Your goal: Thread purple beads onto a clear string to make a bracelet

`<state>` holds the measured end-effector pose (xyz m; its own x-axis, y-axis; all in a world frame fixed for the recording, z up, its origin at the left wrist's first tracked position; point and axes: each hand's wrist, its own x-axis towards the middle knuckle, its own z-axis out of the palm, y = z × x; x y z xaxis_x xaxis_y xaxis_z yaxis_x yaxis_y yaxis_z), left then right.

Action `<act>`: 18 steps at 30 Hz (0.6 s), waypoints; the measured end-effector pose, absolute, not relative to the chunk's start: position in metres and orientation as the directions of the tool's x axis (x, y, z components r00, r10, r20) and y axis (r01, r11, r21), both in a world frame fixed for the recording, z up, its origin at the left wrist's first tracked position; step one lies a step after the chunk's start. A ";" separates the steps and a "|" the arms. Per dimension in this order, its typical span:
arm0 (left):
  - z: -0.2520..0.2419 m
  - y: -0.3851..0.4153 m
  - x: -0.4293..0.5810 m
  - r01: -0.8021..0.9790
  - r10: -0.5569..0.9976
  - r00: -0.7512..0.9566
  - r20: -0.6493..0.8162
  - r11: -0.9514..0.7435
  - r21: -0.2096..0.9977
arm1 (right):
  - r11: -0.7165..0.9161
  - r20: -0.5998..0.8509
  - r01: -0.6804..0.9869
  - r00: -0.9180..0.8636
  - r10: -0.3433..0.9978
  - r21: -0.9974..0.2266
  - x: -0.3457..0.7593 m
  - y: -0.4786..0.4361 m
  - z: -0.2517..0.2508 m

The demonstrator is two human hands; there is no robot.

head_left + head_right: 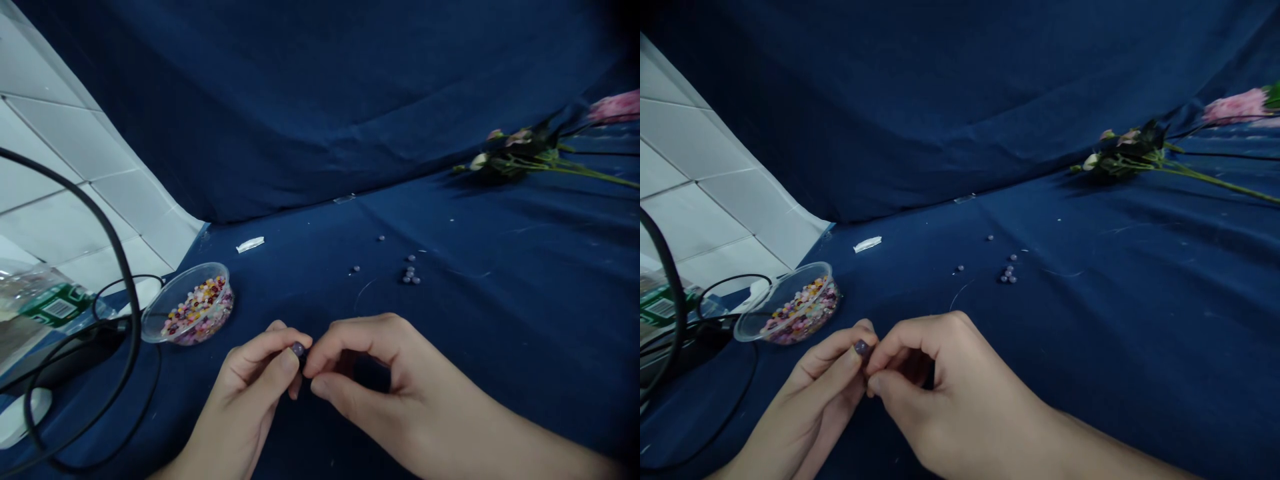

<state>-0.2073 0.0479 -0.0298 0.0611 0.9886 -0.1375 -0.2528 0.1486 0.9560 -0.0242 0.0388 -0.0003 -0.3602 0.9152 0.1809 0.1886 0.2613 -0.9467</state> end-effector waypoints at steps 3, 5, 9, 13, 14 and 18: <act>-0.031 0.049 -0.208 -0.233 0.990 0.069 -0.125 0.138 0.963 | 0.287 0.190 0.255 -0.347 0.919 -0.923 -0.022 0.039 0.000; -0.032 0.049 -0.209 -0.220 0.990 0.070 -0.124 0.136 0.966 | 0.292 0.191 0.275 -0.341 0.920 -0.916 -0.020 0.039 0.001; -0.032 0.048 -0.211 -0.206 0.991 0.084 -0.102 0.117 0.971 | 0.294 0.192 0.248 -0.366 0.911 -0.923 -0.018 0.038 0.004; -0.029 0.046 -0.210 -0.211 0.989 0.108 -0.098 0.119 0.970 | 0.293 0.200 0.225 -0.361 0.911 -0.929 -0.018 0.037 0.006; -0.029 0.046 -0.209 -0.215 0.988 0.114 -0.100 0.123 0.969 | 0.291 0.200 0.225 -0.356 0.913 -0.930 -0.018 0.037 0.006; -0.027 0.046 -0.209 -0.235 0.988 0.102 -0.119 0.140 0.962 | 0.278 0.181 0.222 -0.376 0.909 -0.934 -0.020 0.039 0.005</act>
<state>-0.2087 0.0461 -0.0274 0.1023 0.9876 -0.1191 -0.2346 0.1403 0.9619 -0.0196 0.0391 0.0054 -0.3756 0.9089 0.1811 0.2224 0.2781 -0.9345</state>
